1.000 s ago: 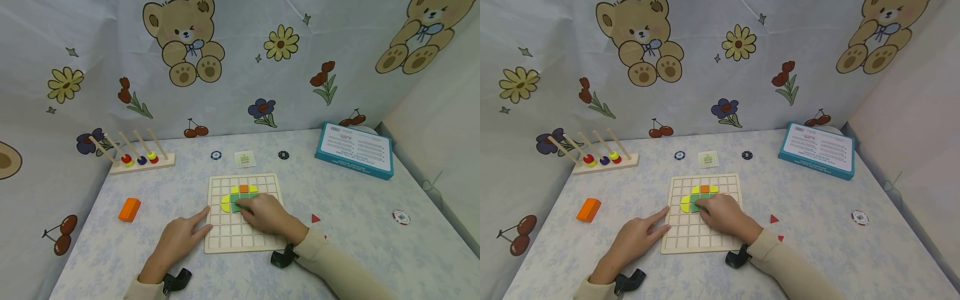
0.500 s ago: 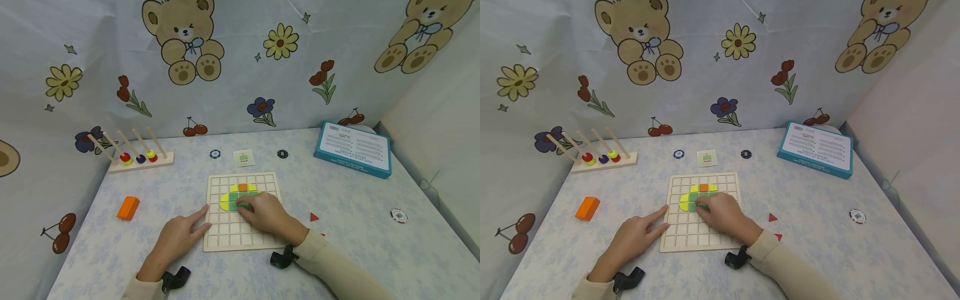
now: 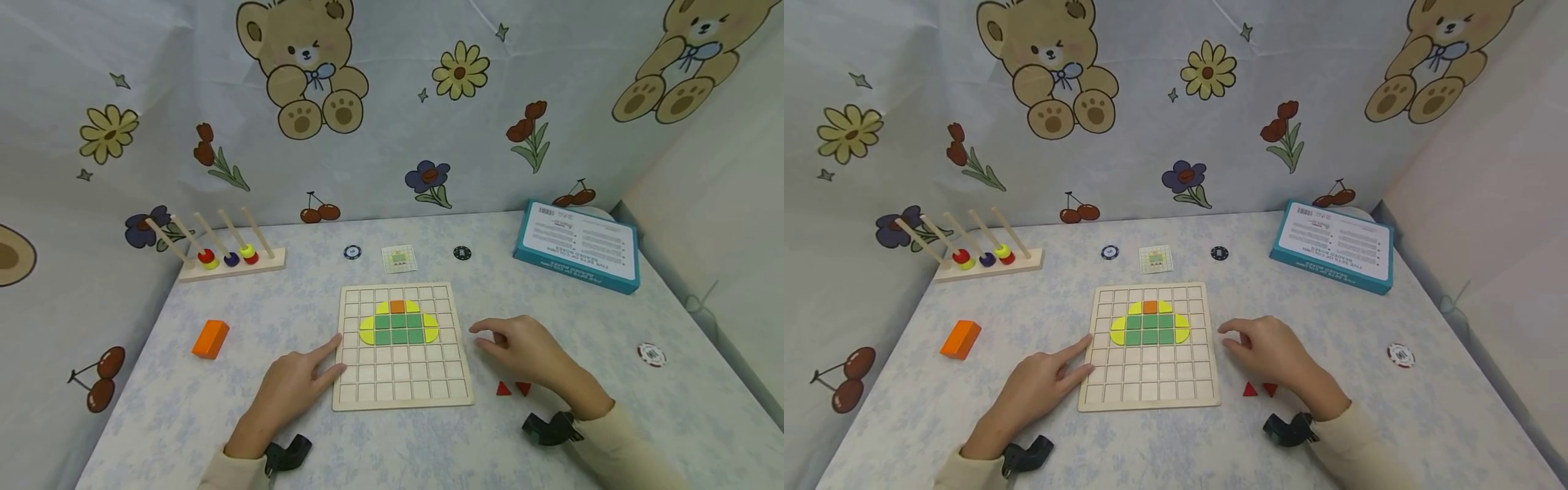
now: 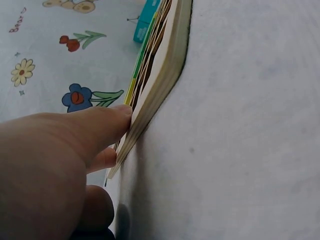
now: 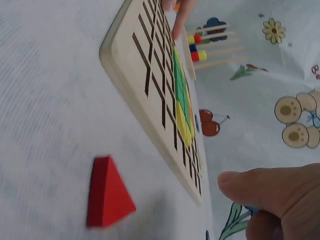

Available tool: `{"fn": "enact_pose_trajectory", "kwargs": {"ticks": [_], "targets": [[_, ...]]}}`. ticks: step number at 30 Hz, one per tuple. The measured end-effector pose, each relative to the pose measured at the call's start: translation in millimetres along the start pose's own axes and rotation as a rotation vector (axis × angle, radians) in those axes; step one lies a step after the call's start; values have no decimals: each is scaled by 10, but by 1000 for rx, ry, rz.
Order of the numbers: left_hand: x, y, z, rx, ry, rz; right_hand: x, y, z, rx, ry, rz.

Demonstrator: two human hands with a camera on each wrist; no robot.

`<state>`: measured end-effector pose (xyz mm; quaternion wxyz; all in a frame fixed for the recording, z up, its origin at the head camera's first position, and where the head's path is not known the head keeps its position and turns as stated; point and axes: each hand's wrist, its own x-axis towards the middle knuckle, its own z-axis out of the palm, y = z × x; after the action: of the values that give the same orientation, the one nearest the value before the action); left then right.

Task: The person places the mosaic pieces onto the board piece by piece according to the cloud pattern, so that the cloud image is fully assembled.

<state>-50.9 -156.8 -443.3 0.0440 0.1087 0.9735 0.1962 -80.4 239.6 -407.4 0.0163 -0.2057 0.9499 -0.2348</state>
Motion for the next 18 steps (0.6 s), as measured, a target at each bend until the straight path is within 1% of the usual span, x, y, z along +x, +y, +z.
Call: {"fn": "enact_pose_trajectory", "kwargs": {"ticks": [4,8,14,18], "targets": [[-1,6,-1,-4,-1,-2,-200,221,-63,51,-2,75],[-5,12,-1,7,-5,-10,-338,368,-89,112,-29,114],[-8,6,0,15,-7,1,-420,500,-71,142,-30,161],[-10,9,3,10,0,10,-440,561,-53,142,-37,158]]}}
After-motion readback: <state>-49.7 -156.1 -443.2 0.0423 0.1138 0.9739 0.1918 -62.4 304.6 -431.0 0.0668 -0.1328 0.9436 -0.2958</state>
